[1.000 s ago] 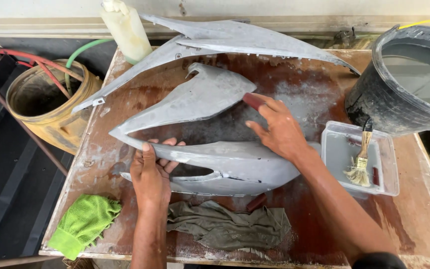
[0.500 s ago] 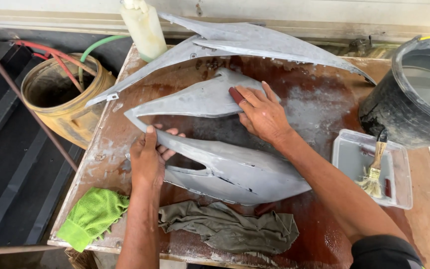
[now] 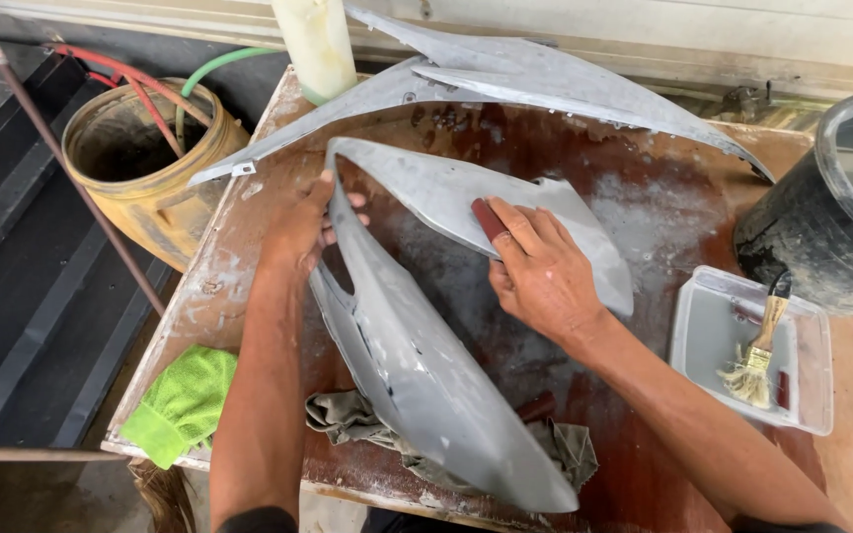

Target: The person sands a grey car fender with a sanding block, moving it across the surface to smooth it. They flip the fender over to sand the other side and continue the process on different sections of the part.

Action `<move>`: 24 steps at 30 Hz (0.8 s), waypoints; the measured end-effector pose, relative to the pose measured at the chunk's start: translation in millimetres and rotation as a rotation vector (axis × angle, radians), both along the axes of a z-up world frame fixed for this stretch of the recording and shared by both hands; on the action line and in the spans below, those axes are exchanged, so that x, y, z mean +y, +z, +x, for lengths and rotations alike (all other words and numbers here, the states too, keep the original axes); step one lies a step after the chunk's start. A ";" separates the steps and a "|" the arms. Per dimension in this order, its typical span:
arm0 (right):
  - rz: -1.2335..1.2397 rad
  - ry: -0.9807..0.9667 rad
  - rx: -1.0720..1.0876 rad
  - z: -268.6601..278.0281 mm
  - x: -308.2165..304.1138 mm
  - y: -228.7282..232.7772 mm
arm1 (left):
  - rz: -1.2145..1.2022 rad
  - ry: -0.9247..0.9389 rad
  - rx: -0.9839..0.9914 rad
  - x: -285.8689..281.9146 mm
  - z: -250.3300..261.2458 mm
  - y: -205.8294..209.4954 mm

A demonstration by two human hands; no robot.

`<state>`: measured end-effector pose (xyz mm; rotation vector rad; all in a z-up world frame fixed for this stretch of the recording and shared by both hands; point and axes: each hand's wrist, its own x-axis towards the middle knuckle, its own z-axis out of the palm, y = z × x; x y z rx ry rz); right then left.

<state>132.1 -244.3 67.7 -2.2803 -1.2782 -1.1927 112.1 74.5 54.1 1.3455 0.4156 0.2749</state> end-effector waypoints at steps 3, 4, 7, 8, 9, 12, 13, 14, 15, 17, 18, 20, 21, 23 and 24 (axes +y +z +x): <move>0.006 -0.014 0.017 -11.4 1.0 3.1 | 0.060 -0.014 0.028 0.8 23.8 -4.3; 0.006 -0.011 0.021 -13.6 1.5 5.6 | 0.060 -0.012 0.033 -3.2 25.8 -1.6; -0.007 -0.052 0.034 -18.6 1.7 10.4 | 0.082 0.034 0.036 -14.1 32.9 -0.5; 0.001 -0.063 0.049 -19.1 1.4 11.0 | 0.132 0.052 0.045 -16.3 35.1 -3.6; 0.011 -0.074 0.061 -19.0 1.5 11.9 | 0.183 0.070 0.052 -17.9 37.7 -5.8; 0.004 -0.065 0.084 -13.1 -1.2 5.6 | 0.355 0.115 0.030 -25.7 40.9 -15.4; 0.002 -0.062 0.089 -11.4 -2.8 3.6 | 0.353 0.117 0.035 -23.7 36.1 -15.0; -0.002 -0.059 0.098 -9.9 -4.4 1.8 | 0.534 0.161 0.062 -21.7 31.1 -14.5; -0.005 -0.054 0.105 -7.4 -5.3 0.8 | 0.716 0.207 0.086 -18.9 26.8 -12.8; 0.001 -0.055 0.118 -7.0 -7.6 -1.6 | 0.704 0.251 -0.026 -49.9 -18.1 23.6; 0.008 -0.060 0.129 -6.4 -8.5 -2.9 | 0.692 0.292 -0.141 -65.4 -39.9 42.4; 0.013 -0.052 0.138 -8.3 -8.9 -1.5 | 0.722 0.316 -0.127 -87.7 -89.7 47.5; 0.021 -0.052 0.140 -7.9 -9.8 0.1 | 0.752 0.336 -0.123 -99.3 -112.2 51.1; -0.009 -0.041 0.220 -7.5 -15.1 7.3 | 0.739 0.348 -0.069 -120.9 -160.5 33.8; -0.041 -0.027 0.301 -7.1 -17.6 10.9 | 0.724 0.361 -0.013 -131.0 -184.2 24.9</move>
